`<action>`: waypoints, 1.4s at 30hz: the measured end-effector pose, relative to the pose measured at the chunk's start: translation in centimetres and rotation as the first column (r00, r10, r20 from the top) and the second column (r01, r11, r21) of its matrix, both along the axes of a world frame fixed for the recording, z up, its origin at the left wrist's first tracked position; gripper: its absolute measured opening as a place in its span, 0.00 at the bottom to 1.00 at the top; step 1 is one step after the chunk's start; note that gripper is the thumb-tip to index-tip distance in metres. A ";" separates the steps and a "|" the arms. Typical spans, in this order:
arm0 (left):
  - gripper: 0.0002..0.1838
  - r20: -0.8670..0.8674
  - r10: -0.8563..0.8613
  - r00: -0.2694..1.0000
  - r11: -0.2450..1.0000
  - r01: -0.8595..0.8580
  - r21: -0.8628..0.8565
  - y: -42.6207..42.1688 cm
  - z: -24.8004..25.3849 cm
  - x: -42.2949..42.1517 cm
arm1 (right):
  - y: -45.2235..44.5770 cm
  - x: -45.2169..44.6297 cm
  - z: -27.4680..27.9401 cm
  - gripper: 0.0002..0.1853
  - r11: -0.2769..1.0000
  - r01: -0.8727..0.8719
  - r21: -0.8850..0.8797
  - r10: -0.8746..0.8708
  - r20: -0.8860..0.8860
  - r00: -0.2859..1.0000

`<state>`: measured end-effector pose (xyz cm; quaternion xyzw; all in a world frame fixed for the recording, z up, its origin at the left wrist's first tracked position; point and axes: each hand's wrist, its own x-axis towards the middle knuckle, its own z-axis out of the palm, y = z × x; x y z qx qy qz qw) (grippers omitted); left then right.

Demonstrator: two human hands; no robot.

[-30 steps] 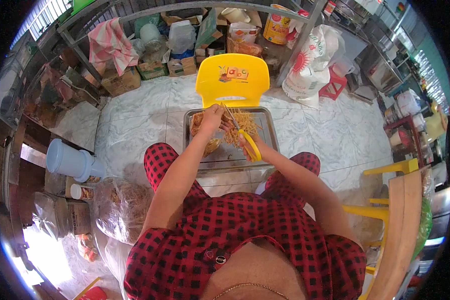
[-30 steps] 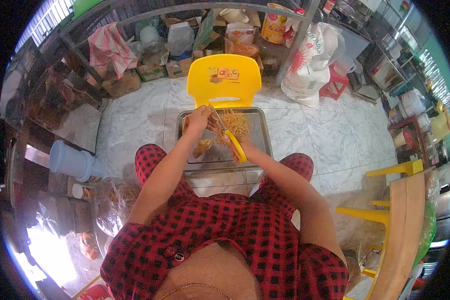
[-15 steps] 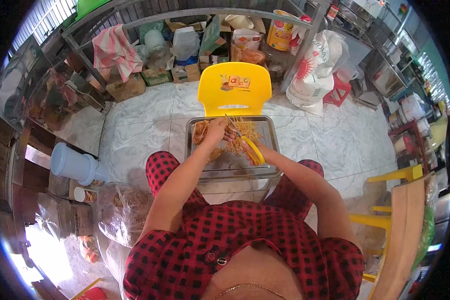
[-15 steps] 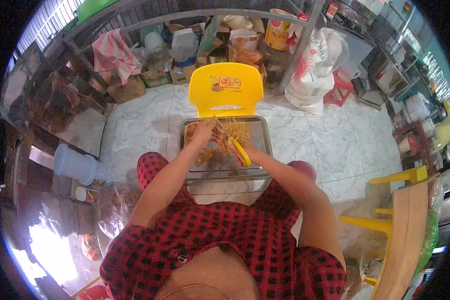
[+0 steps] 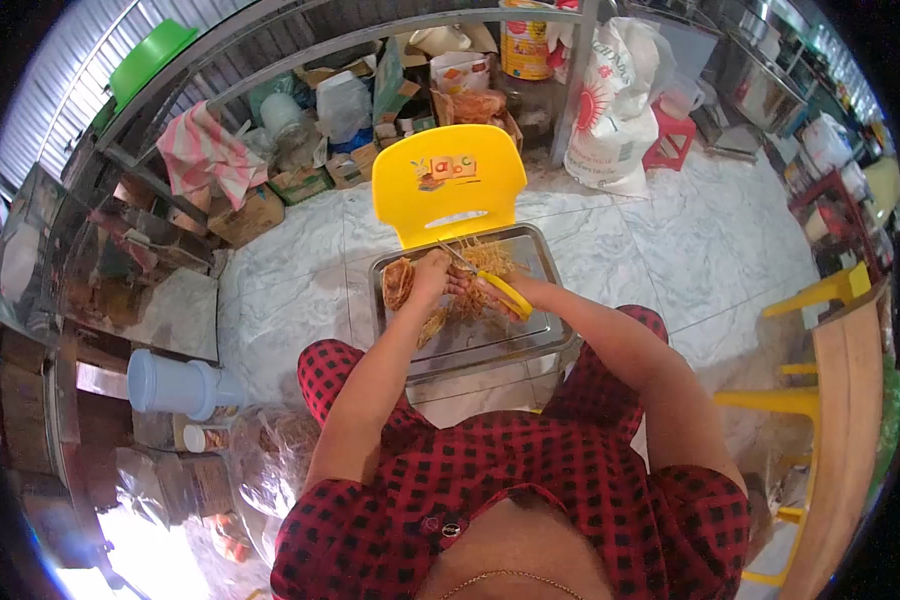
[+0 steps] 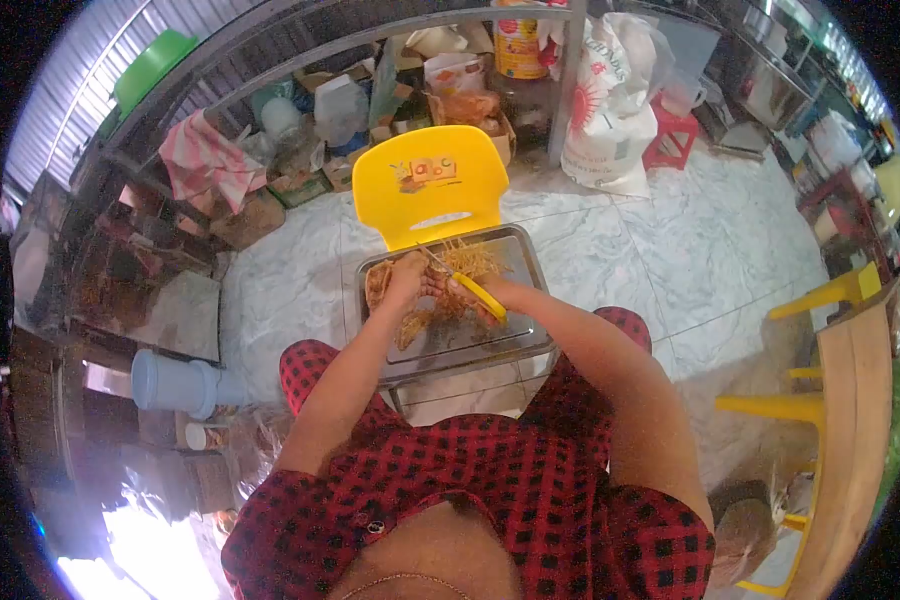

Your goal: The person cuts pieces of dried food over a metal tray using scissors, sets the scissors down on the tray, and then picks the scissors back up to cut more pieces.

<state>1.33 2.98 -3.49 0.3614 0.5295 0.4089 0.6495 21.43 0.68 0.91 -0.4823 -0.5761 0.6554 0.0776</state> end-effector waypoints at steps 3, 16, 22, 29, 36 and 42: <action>0.11 0.008 -0.043 0.999 0.999 0.043 0.012 -0.1 0.5 0.0 | 0.8 0.6 -2.3 0.33 0.999 0.004 0.034 -0.004 -0.006 1.000; 0.10 0.083 -0.025 0.996 1.000 0.025 0.002 -2.3 0.4 1.2 | -3.7 0.7 1.6 0.25 0.980 0.122 0.158 -0.113 -0.067 0.991; 0.09 0.093 0.085 0.992 0.995 -0.089 0.043 -2.7 0.7 1.2 | -4.0 0.9 0.0 0.28 0.996 0.076 0.047 -0.074 -0.028 0.997; 0.10 0.086 0.244 0.966 0.953 -0.256 0.165 -1.4 1.6 -0.2 | -3.6 0.9 0.2 0.31 0.998 -0.022 -0.061 0.014 -0.142 0.990; 0.10 0.123 0.205 0.971 0.961 -0.223 0.162 -0.6 0.7 -0.7 | -3.5 1.2 0.4 0.33 0.998 -0.047 -0.041 0.042 -0.111 0.993; 0.09 0.120 0.203 0.972 0.957 -0.223 0.187 -0.6 1.6 -0.3 | -3.4 1.2 0.5 0.31 0.999 -0.052 -0.005 0.051 -0.083 0.995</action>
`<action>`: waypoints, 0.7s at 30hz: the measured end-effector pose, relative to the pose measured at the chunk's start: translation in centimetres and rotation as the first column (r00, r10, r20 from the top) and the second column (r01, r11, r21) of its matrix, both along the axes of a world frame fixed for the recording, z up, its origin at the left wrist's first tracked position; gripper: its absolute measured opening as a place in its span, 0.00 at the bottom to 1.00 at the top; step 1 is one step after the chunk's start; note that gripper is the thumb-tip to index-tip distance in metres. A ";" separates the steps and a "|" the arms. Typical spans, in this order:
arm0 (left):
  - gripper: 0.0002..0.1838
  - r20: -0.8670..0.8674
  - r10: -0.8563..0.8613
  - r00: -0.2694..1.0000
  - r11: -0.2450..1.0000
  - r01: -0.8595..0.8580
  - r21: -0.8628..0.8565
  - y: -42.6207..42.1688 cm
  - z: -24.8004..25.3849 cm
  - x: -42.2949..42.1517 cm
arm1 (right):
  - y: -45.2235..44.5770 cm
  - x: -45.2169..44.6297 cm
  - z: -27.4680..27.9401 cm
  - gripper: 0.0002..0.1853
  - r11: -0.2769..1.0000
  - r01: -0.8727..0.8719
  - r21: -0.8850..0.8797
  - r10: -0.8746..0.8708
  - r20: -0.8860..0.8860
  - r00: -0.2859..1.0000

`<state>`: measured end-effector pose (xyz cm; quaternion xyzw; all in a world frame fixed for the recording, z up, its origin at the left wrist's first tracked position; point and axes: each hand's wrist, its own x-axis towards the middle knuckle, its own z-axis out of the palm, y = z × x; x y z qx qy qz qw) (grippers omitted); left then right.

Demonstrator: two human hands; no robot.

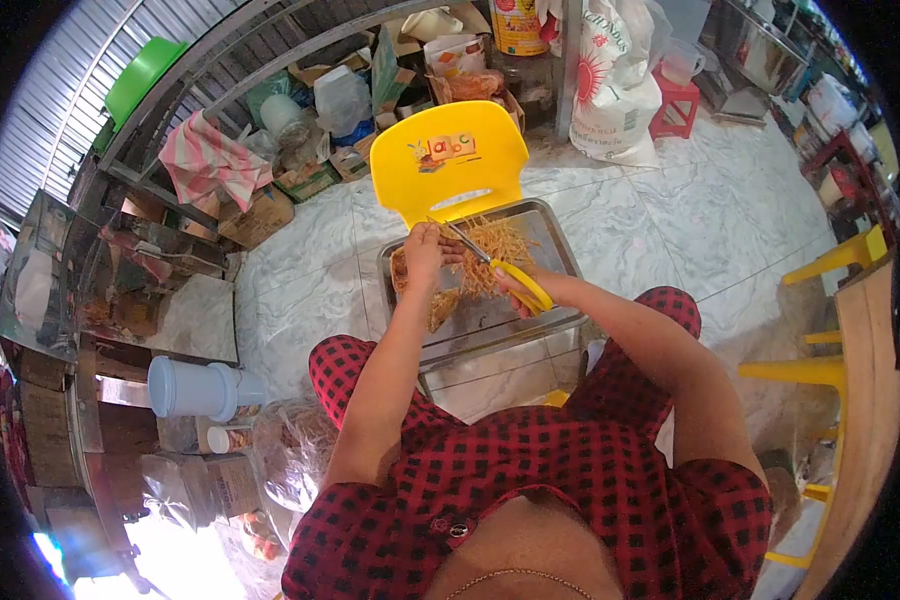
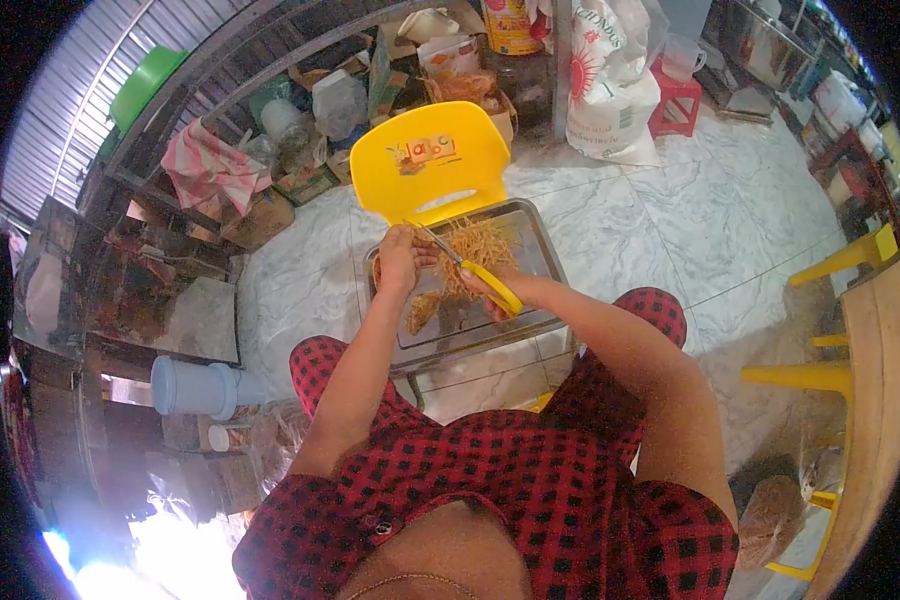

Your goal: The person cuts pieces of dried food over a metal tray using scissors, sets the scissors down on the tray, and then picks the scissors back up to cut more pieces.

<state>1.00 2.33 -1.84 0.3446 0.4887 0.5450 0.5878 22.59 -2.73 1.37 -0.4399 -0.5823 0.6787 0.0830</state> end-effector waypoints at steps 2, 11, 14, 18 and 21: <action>0.09 0.000 -0.015 1.000 1.000 0.015 -0.001 -0.1 0.4 0.2 | 0.0 0.1 0.1 0.31 1.000 -0.005 -0.003 0.005 -0.027 1.000; 0.10 -0.087 -0.015 0.996 1.000 0.015 -0.001 -0.1 0.7 0.4 | -0.1 -0.1 0.1 0.32 1.000 0.011 -0.003 -0.011 -0.024 1.000; 0.10 -0.107 -0.033 0.994 0.999 0.033 0.000 -0.1 0.4 0.3 | -0.4 -0.2 0.3 0.33 0.998 0.061 0.019 -0.060 -0.026 0.998; 0.10 -0.091 -0.033 0.995 0.999 0.033 -0.002 -0.3 0.5 0.4 | -0.4 -0.1 0.7 0.31 0.992 0.121 0.035 -0.121 0.024 0.992; 0.10 -0.072 -0.025 0.997 1.000 0.025 0.002 -0.4 1.0 0.5 | -0.3 0.0 0.5 0.29 0.985 0.165 0.051 -0.165 0.002 0.986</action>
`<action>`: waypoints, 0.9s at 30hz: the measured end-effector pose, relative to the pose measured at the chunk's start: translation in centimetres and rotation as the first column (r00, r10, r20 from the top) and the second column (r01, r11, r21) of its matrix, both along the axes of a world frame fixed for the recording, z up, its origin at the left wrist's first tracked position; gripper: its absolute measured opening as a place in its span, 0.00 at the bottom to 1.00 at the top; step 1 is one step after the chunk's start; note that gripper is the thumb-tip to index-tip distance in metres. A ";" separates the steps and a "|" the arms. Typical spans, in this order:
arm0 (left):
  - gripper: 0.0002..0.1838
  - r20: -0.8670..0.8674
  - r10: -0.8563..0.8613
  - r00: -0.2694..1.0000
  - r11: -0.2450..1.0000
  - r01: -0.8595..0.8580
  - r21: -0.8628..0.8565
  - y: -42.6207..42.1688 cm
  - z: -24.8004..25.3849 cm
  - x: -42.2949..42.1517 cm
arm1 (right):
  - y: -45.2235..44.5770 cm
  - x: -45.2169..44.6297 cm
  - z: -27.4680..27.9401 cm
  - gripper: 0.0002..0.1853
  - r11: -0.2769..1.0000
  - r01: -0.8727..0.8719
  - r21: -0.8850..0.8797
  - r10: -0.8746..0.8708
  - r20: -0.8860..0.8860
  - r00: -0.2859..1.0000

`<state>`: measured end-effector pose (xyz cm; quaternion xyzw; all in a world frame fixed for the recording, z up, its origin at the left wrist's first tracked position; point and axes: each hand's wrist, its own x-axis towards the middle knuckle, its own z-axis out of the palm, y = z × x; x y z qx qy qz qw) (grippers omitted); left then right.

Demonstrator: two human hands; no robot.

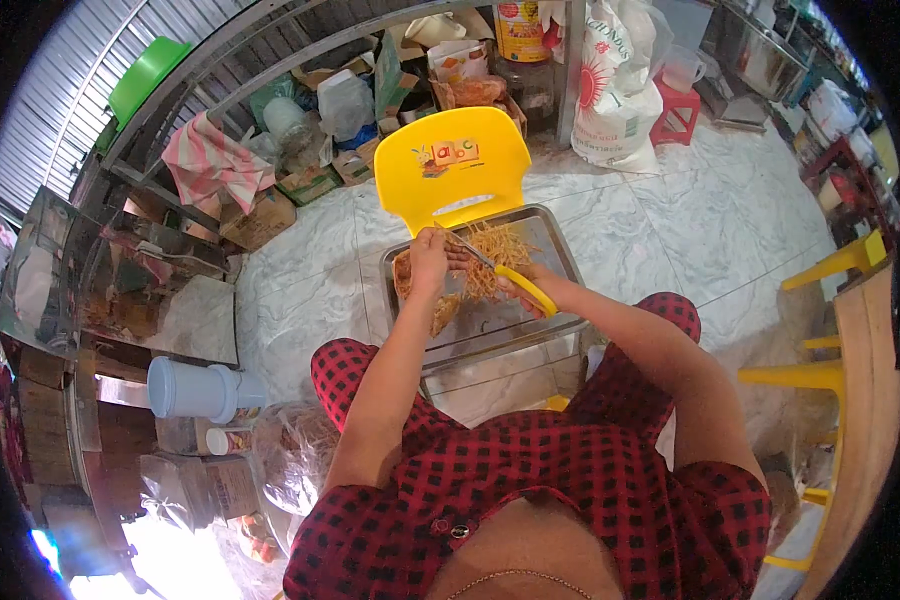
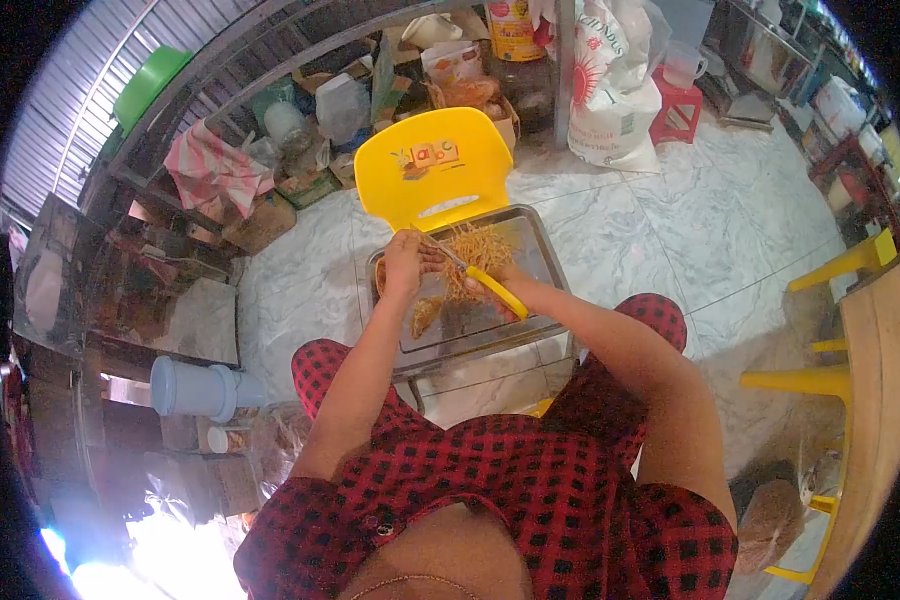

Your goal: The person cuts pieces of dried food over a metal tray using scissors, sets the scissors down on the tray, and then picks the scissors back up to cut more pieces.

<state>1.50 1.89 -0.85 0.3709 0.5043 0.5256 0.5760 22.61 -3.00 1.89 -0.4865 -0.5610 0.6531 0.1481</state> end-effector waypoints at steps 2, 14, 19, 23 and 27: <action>0.10 0.007 0.001 1.000 1.000 -0.001 0.009 0.0 -0.1 -0.1 | -0.1 0.0 0.3 0.27 1.000 -0.013 0.011 0.013 0.037 0.999; 0.11 -0.111 -0.102 0.989 0.993 0.094 -0.073 -0.4 0.3 0.3 | -0.1 -0.3 0.2 0.30 0.999 -0.036 -0.039 0.036 -0.004 0.999; 0.11 -0.129 -0.127 0.983 0.990 0.118 -0.078 -0.2 -0.3 0.3 | 0.1 0.0 -0.4 0.33 0.997 -0.056 -0.051 0.053 -0.042 0.998; 0.11 -0.079 -0.132 0.988 0.990 0.127 -0.061 -0.3 -0.2 0.4 | -0.1 0.0 0.0 0.33 1.000 -0.025 0.005 0.025 0.035 0.999; 0.11 -0.059 -0.104 0.993 0.991 0.098 -0.088 -0.3 -0.1 0.5 | -0.6 -0.4 1.0 0.30 0.999 0.022 0.038 -0.023 0.032 0.999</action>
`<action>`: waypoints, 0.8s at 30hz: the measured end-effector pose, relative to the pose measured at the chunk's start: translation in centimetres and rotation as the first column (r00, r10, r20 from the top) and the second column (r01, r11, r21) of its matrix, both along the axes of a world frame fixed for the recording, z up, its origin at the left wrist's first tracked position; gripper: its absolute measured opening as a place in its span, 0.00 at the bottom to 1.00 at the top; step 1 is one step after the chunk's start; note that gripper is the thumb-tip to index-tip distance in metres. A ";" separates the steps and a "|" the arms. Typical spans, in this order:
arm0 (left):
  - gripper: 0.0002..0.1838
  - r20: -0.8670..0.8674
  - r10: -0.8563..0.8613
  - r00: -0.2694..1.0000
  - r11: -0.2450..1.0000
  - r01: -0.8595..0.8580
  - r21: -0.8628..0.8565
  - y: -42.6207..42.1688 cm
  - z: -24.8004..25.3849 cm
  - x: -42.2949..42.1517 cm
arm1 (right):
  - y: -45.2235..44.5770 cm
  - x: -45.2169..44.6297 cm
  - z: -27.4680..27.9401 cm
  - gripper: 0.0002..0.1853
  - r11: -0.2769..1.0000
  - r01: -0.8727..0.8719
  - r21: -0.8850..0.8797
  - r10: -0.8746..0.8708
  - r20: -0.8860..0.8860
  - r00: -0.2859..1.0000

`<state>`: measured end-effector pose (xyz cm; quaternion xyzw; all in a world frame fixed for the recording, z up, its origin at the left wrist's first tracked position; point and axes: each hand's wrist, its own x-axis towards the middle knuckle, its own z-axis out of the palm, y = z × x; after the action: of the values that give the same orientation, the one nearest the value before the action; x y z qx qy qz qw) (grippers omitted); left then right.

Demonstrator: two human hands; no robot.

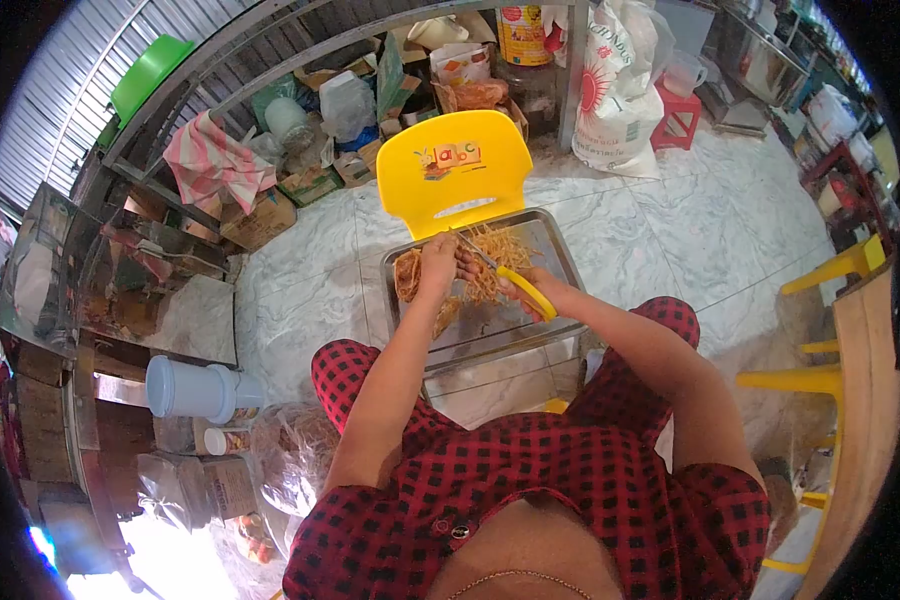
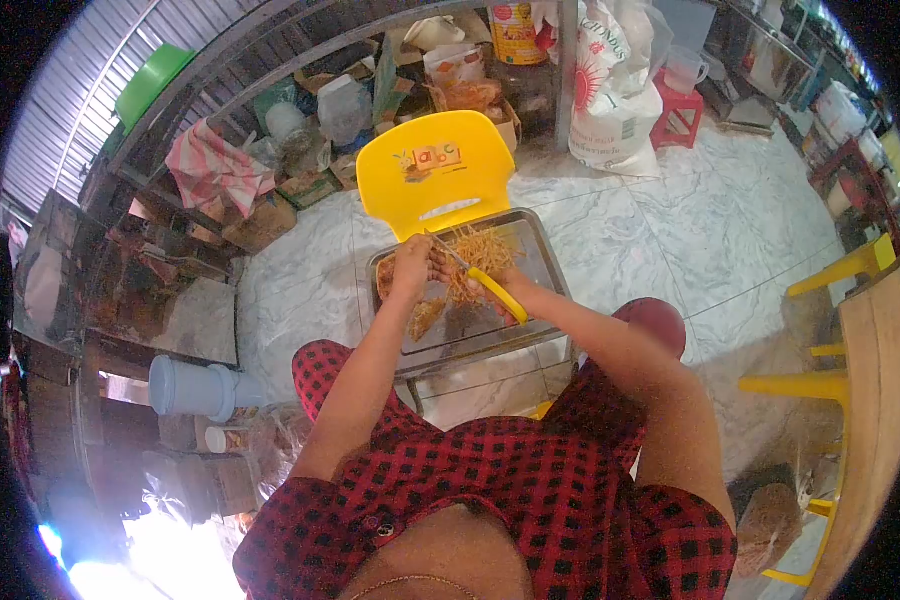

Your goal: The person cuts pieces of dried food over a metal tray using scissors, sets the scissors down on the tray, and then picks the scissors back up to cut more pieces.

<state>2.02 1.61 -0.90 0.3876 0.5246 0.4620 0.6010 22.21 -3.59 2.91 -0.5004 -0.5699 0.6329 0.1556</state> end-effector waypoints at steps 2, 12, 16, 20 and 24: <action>0.12 0.013 0.010 1.000 1.000 -0.010 -0.015 0.1 0.2 0.1 | 0.2 0.3 -0.3 0.29 1.000 -0.028 0.012 0.028 0.004 1.000; 0.10 -0.070 -0.153 0.986 0.988 0.152 -0.018 -0.5 -0.2 0.4 | 0.6 0.1 -3.1 0.32 0.999 -0.035 0.003 0.035 -0.066 0.997; 0.10 -0.056 -0.142 0.988 0.990 0.141 -0.027 -0.4 -0.6 0.5 | 0.2 0.2 -2.3 0.27 1.000 -0.028 -0.013 0.028 -0.016 0.999; 0.10 -0.053 -0.150 0.987 0.989 0.150 -0.002 -0.4 -0.9 0.6 | -0.4 0.2 -1.9 0.25 1.000 0.008 -0.020 -0.009 -0.064 0.998; 0.10 -0.020 -0.147 0.989 0.988 0.146 -0.047 -0.8 -0.8 1.0 | -0.4 0.3 -2.5 0.25 1.000 0.021 -0.023 -0.021 0.005 1.000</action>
<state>3.06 0.79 -1.68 0.4169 0.5119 0.4000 0.6357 22.52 -3.97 0.37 -0.5097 -0.5578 0.6364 0.1550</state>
